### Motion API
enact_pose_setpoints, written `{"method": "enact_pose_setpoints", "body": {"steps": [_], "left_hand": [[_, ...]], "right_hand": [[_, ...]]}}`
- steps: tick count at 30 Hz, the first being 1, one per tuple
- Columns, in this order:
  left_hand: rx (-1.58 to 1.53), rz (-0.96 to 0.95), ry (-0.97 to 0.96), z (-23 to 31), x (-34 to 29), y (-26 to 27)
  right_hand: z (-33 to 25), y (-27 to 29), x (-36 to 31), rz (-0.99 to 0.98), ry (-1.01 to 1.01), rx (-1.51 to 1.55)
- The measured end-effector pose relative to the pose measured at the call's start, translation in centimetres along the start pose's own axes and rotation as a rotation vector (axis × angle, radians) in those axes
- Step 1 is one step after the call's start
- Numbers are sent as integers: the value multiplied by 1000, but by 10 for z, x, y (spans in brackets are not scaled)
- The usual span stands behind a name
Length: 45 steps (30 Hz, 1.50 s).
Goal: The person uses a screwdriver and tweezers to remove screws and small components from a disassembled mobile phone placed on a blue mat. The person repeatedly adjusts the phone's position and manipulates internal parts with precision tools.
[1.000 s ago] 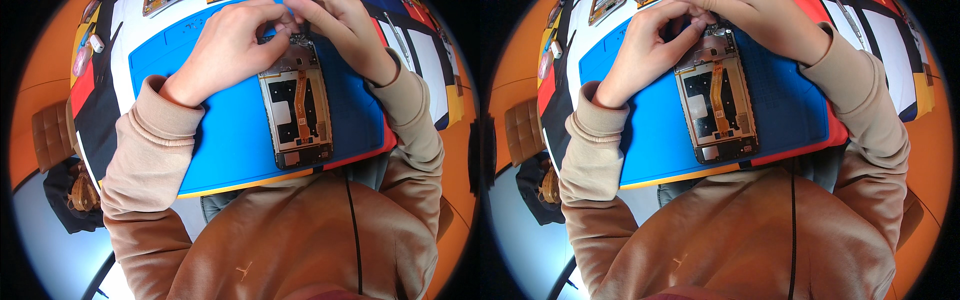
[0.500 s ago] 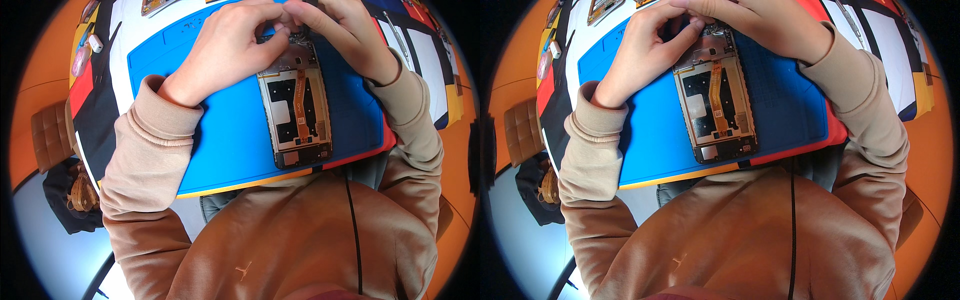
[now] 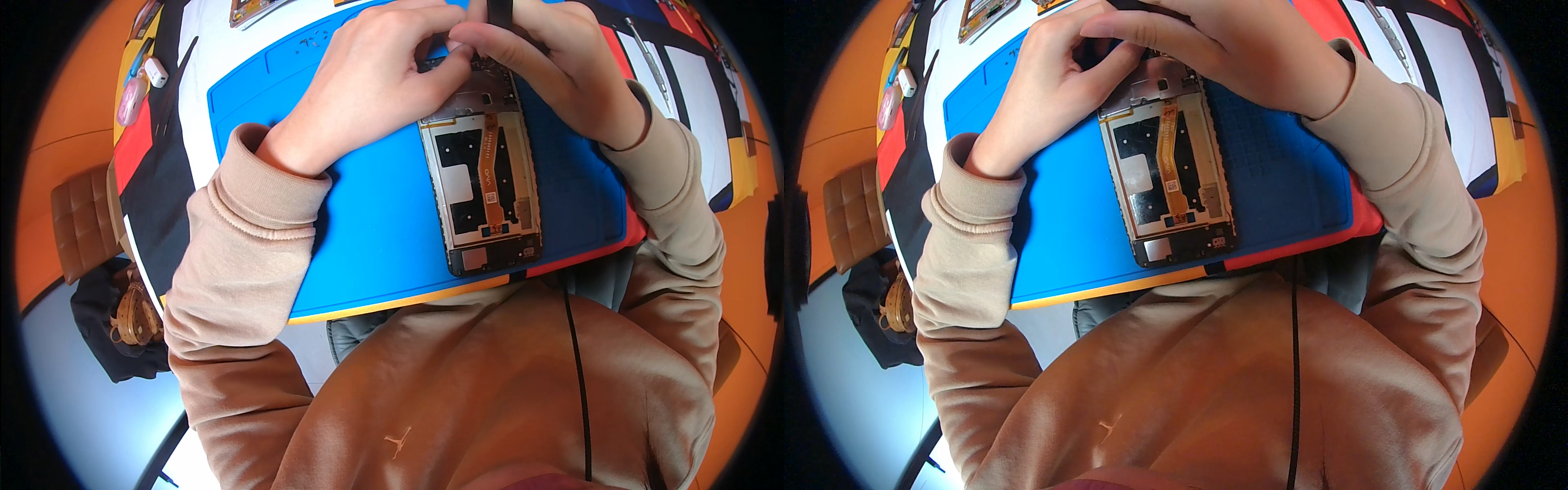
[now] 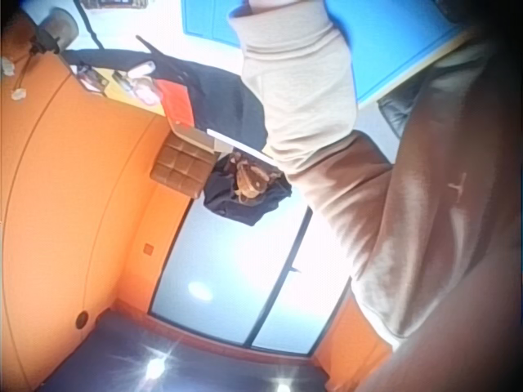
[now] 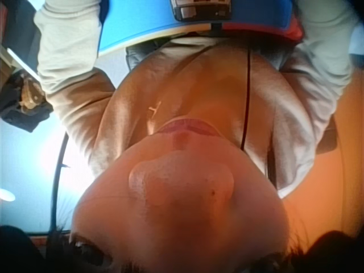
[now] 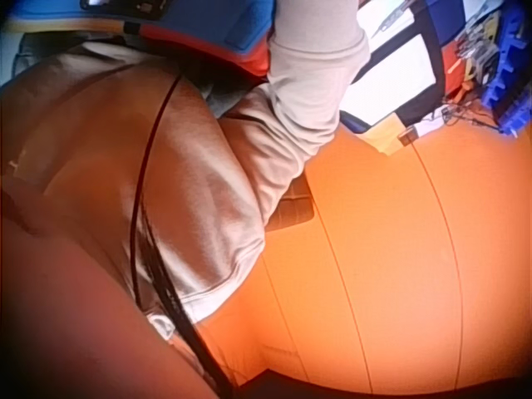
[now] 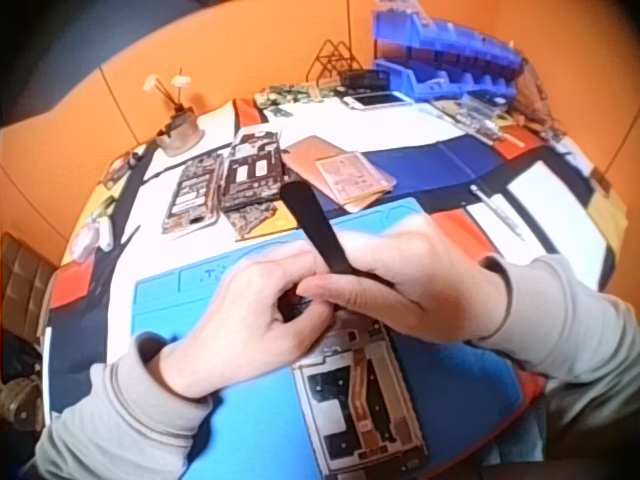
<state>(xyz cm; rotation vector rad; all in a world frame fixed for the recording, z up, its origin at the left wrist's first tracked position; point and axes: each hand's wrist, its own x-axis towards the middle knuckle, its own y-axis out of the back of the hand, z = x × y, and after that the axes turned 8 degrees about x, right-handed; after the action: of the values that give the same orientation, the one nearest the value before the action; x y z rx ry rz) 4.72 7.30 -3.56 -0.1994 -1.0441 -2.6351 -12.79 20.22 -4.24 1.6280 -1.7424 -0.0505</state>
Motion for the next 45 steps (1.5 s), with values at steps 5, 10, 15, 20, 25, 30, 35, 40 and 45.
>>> {"method": "enact_pose_setpoints", "body": {"steps": [5,10,15,20,25,30,35,40,45], "left_hand": [[30,-5,32,0,6,-4],[82,5,16,-1,0,-4],[79,14,1,-11,6,-8],[137,25,8,-8,2,-7],[88,-3,-9,-9,4,-6],[116,-22,5,-13,3,-4],[252,102,-119,-16,4,-12],[320,102,-156,-20,1,-14],[286,118,-139,-19,1,-14]], "right_hand": [[1,0,-1,-7,-7,-23],[5,-1,-2,18,1,44],[10,-5,-3,88,-19,142],[7,0,-3,51,-130,93],[-2,-1,-5,14,65,-44],[-3,-3,-5,51,124,-65],[3,-6,-8,104,-55,42],[9,-5,-9,136,-84,21],[7,-1,-15,3,-27,-145]]}}
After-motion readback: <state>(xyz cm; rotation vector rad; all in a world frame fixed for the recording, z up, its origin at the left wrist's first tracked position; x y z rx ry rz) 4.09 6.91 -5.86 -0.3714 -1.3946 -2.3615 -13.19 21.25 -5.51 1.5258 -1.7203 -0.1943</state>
